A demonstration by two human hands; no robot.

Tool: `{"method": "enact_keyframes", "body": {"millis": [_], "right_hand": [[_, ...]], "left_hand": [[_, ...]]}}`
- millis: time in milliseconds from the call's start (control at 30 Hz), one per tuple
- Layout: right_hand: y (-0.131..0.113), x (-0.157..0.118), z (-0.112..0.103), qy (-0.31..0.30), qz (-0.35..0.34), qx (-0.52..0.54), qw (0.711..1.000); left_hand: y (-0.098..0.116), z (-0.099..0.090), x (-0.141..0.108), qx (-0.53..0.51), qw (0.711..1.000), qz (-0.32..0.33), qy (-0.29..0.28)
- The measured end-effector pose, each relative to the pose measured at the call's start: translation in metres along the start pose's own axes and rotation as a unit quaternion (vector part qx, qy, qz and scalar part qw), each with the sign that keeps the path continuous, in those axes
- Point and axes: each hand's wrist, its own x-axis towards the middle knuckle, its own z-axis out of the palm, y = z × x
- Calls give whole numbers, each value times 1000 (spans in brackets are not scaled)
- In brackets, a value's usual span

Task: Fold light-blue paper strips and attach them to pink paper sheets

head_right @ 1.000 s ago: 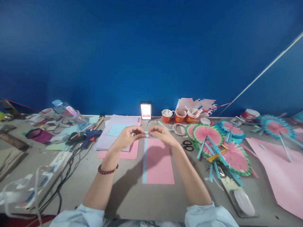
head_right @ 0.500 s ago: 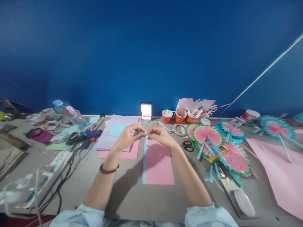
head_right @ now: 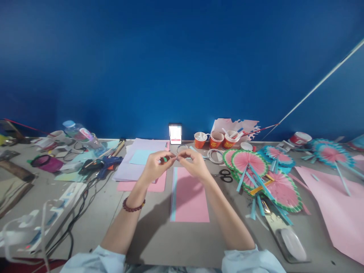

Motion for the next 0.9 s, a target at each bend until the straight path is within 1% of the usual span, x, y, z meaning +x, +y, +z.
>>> {"method": "enact_keyframes", "body": {"millis": [100,200,367,567,900], "right_hand": [[-5,-2,1,10,-35,-33,999],[-8,-3,1,15,-50,-60,997],[-9,-3,3,26,-55,-77,995],[-9,-3,4,28,-53,-79,995],[-9,-4,4,28,-56,-85,994]], "left_hand": [[3,-1,0,8,1000,-5,-7],[5,-1,0,20,1000,-3,-8],[6,-1,-1,50,999,15,3],[7,1,-3,76,997,20,14],[7,0,-2,74,997,22,9]]}}
